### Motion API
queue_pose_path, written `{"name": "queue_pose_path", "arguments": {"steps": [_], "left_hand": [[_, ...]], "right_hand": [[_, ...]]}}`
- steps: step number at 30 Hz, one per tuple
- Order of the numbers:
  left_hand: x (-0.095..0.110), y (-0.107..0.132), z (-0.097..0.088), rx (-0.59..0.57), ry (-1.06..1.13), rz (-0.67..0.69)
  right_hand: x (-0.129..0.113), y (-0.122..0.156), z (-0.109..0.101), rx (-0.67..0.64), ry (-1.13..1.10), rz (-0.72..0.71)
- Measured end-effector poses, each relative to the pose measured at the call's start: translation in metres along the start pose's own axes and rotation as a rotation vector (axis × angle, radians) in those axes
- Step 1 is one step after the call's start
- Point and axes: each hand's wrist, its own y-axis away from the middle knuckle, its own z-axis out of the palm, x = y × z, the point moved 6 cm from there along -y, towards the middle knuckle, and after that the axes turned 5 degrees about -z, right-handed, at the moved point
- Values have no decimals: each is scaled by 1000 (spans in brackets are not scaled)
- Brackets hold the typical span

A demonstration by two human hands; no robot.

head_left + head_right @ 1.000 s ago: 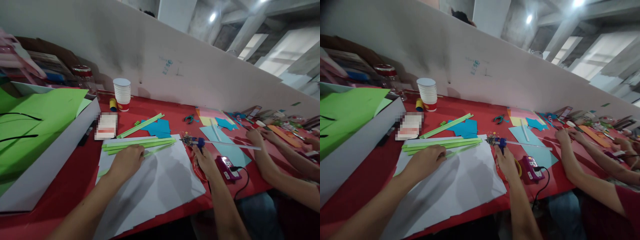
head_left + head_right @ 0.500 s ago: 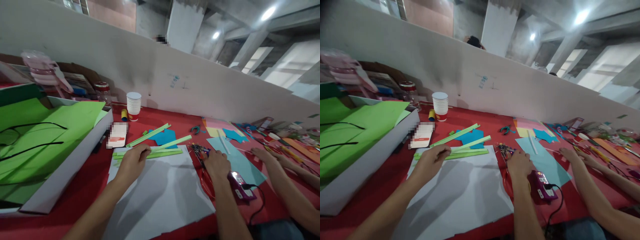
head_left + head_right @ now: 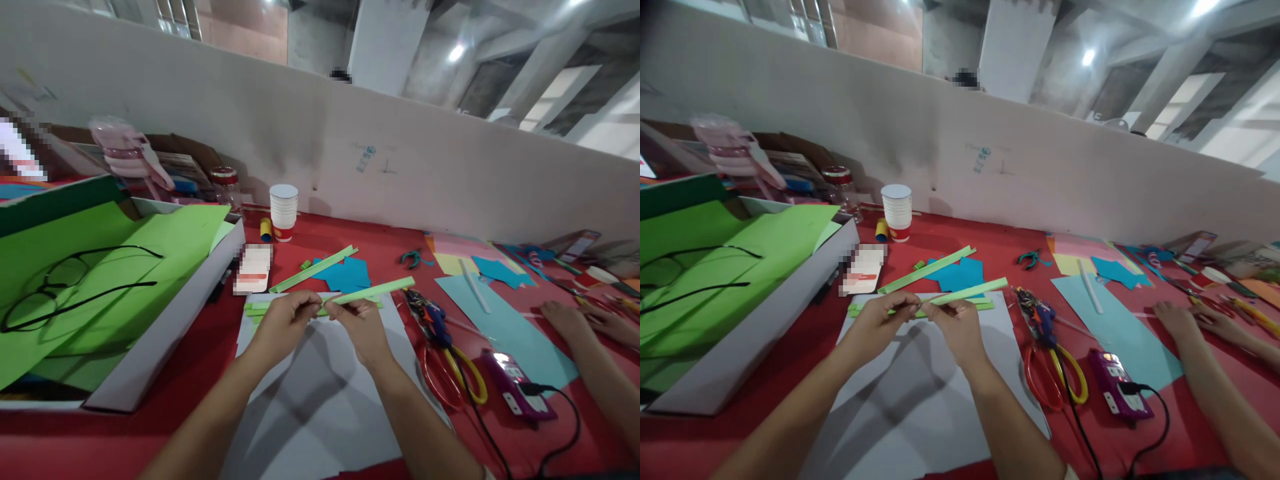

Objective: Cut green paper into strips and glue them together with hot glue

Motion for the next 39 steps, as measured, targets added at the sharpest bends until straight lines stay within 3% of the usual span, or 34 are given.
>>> {"name": "queue_pose_path", "arguments": {"steps": [5, 11, 17, 24, 29, 31, 33, 35, 37, 39], "left_hand": [[-1, 0, 1, -35, -76, -30], [-5, -1, -2, -85, -96, -52], [-11, -4, -15, -79, -137, -49], [-9, -5, -21, -73, -88, -60], [-11, -6, -35, 60, -55, -47], [-10, -6, -35, 94, -25, -27], [-7, -5, -29, 79, -12, -6], [-3, -3, -18, 24, -54, 37], [1, -2, -10, -24, -152, 100], [4, -1, -7, -31, -254, 164]], "right_hand": [[7, -1, -15, 118, -62, 49], [5, -3, -24, 151, -82, 50], [2, -8, -57, 385, -193, 69], [-7, -10, -83, 476, -190, -14], [-21, 0, -109, 750, -404, -210], [-20, 0, -91, 600, -397, -189], [-11, -1, -52, 271, -309, -62], [0, 6, -18, 50, -237, 33], [6, 10, -4, 24, -170, 53], [7, 9, -10, 99, -128, 42]]}}
